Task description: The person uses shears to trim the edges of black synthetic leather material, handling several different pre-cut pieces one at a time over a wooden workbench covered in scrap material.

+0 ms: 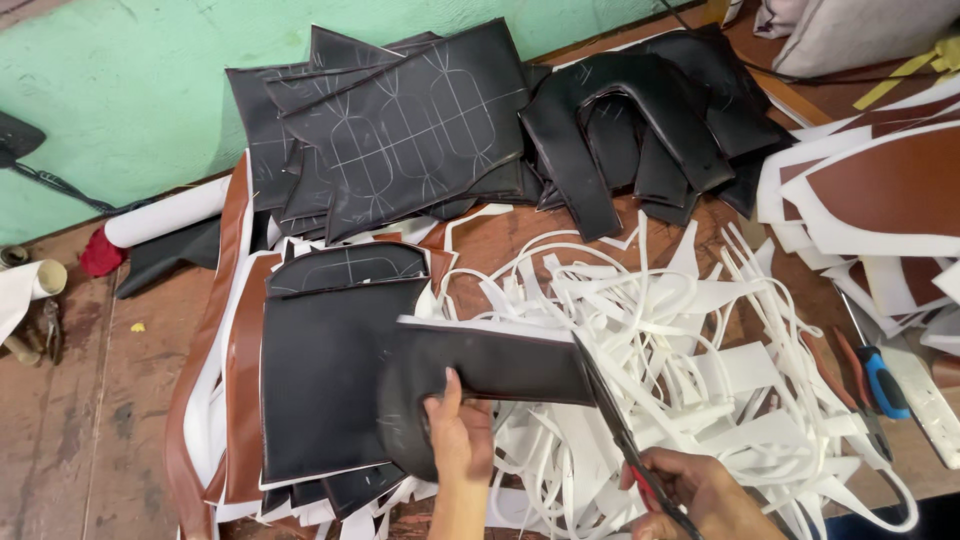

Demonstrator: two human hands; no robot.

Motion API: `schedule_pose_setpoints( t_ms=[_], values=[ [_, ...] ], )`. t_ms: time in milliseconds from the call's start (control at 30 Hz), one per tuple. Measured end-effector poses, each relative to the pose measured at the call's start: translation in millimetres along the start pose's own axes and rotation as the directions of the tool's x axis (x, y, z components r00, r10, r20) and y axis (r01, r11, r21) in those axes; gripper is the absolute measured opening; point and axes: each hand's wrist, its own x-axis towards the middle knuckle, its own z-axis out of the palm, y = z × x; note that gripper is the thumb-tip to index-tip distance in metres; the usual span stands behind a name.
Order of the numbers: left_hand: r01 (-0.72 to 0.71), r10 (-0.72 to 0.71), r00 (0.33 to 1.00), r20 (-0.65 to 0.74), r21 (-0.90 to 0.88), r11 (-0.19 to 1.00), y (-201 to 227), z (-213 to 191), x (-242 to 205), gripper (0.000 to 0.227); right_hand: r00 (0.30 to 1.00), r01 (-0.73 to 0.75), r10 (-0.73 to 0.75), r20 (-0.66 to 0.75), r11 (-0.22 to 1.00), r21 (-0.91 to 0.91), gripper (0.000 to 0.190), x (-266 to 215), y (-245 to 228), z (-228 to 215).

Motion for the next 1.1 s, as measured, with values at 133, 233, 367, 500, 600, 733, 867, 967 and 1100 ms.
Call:
schedule_pose_setpoints(
  t_ms=[133,233,367,500,600,733,867,967,1100],
  values=[
    [-0.26,0.253,0.965,0.067,0.138,0.956,34.7,33.6,-14.5,0.061,0.997,-0.063,0.06,0.044,0.996,0.065,0.062,-2.3,28.6,-21.7],
    [-0.374,0.321,0.909,0.265,0.18,0.91,63.6,57.1,-20.3,0.062,0.983,-0.095,0.104,0.149,0.993,-0.064,0.053,-3.9,43.0,-32.6],
    [-0.389,0.182,0.88,0.438,0.447,0.806,96.2,82.8,-18.2,0.073,0.975,-0.082,0.136,0.178,0.957,-0.28,0.049,-7.4,58.9,-35.1],
    [-0.45,0.104,0.825,0.555,0.534,0.716,104.3,96.2,-17.4,0.077,0.992,0.127,-0.126,0.027,0.927,-0.353,0.073,-17.5,69.9,-28.6],
    [-0.441,0.073,0.829,0.555,0.568,0.695,101.9,100.0,-18.9,0.074,0.992,0.117,-0.125,0.013,0.884,-0.453,0.073,-17.3,58.0,-21.4],
    [-0.416,0.055,0.838,0.543,0.569,0.709,96.6,102.0,-19.3,0.073,0.979,-0.173,0.201,0.032,0.906,-0.387,0.061,-11.6,20.7,-12.3],
    [-0.461,0.084,0.831,0.55,0.596,0.657,95.6,98.9,-16.6,0.078,0.97,-0.213,0.244,0.02,0.881,-0.423,0.056,-14.8,1.0,-3.5],
    [-0.449,0.076,0.833,0.548,0.589,0.672,95.3,95.2,-12.8,0.071,0.989,-0.127,0.146,0.029,0.929,-0.349,0.054,-11.6,5.3,-1.8],
    [-0.446,0.077,0.834,0.547,0.585,0.678,94.2,90.8,-9.8,0.061,0.988,-0.101,0.126,0.09,0.966,-0.236,0.044,-8.9,21.5,-6.7]
  ],
)
